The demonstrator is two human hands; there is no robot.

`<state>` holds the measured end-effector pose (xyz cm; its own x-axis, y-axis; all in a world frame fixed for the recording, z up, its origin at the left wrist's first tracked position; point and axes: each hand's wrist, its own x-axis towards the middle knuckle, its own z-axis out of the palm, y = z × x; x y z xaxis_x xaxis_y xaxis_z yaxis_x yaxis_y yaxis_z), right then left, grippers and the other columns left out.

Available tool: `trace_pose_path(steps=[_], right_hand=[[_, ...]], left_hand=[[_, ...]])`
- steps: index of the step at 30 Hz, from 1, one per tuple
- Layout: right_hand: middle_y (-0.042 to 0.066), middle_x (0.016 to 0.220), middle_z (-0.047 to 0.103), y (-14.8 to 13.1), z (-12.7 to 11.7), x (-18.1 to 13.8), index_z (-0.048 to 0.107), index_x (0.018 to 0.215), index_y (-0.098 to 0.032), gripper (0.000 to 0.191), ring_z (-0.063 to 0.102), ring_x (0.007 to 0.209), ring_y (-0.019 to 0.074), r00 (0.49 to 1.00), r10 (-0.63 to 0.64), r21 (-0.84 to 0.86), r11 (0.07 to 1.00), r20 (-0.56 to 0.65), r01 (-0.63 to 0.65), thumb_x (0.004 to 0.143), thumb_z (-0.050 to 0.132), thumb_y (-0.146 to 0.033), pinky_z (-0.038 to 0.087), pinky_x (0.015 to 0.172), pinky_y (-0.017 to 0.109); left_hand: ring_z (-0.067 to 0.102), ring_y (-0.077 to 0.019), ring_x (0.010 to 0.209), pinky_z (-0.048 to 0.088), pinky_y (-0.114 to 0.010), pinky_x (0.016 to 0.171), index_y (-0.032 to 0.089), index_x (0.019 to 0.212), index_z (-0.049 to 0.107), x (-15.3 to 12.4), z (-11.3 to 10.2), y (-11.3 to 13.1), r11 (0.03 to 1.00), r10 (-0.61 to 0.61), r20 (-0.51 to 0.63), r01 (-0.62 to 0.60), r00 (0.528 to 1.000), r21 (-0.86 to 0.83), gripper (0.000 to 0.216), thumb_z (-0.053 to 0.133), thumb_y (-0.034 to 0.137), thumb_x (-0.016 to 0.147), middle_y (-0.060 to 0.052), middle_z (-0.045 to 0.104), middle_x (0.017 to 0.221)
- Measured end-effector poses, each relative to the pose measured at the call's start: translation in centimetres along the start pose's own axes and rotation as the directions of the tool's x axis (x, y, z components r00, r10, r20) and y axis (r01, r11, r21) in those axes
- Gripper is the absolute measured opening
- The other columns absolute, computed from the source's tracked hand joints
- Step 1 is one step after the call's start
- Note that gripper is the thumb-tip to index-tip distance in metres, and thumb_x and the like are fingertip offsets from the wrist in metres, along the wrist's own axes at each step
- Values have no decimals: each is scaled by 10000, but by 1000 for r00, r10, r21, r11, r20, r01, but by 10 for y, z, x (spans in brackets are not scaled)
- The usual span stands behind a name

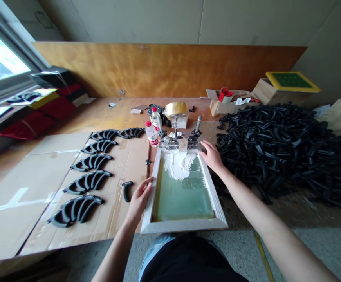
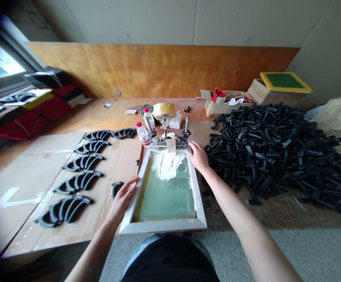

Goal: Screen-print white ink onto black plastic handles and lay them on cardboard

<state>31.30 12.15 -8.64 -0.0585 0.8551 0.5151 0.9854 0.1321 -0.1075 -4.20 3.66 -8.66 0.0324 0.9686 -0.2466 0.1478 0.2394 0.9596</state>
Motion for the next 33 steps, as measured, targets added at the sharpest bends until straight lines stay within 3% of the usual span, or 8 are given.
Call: trace_pose_path(steps=[3,7,12,17,21,26,28,33], right_hand=[[144,1387,514,-40,8,29,517,1346,-159,578,481,1259,272,992,-75,237,970,98,50,805,712,-218,412,1053,413],[111,1026,658,-76,25,41,623,1056,-143,228,560,998,239,932,-137,168,982,336,84,833,662,-169,445,873,333],[98,937,655,-79,14,3,626,920,-139,90,549,947,214,833,-374,255,923,408,289,862,566,-106,411,802,296],[35,858,650,-72,-14,-6,639,837,-185,86,552,873,181,672,-625,470,768,398,436,825,597,-111,380,695,262],[40,853,640,-76,-7,-5,638,817,-185,109,538,865,187,778,-527,407,829,342,383,848,567,-108,383,702,269],[50,866,639,-79,0,-21,649,877,-178,88,547,901,196,782,-553,431,804,287,410,847,590,-119,415,744,275],[38,879,650,-78,-1,-9,663,934,-190,81,571,883,185,830,-480,451,831,284,326,857,641,-200,427,745,268],[48,1036,665,-66,0,58,556,1327,-287,556,617,885,196,950,-139,316,947,278,46,801,736,-318,460,769,285]], left_hand=[[599,-165,661,455,-249,580,200,1393,481,6,8,-33,997,-75,23,75,997,6,770,650,588,749,-6,656,770],[600,-163,661,446,-247,575,194,1403,474,14,14,-54,995,-87,4,87,996,41,767,617,598,767,-7,649,778],[652,-211,861,490,-276,701,176,1365,518,15,13,-62,996,-86,-4,86,996,32,736,604,608,774,-78,699,1024],[653,-222,872,500,-300,740,188,1354,533,14,13,-62,994,-100,-16,100,995,42,728,602,615,769,-60,706,958],[645,-208,788,496,-290,678,170,1354,521,13,13,-56,993,-112,-22,113,993,37,756,616,616,750,-48,691,868],[619,-175,683,457,-252,578,178,1360,506,9,14,-45,989,-140,-9,141,990,34,766,625,611,740,-30,681,799],[618,-173,684,455,-248,580,178,1366,502,6,13,-37,990,-139,-8,139,990,29,775,632,611,736,-26,677,790],[622,-179,729,464,-250,612,183,1356,522,-4,3,8,993,-115,34,116,993,-22,761,634,620,743,-36,686,852]])
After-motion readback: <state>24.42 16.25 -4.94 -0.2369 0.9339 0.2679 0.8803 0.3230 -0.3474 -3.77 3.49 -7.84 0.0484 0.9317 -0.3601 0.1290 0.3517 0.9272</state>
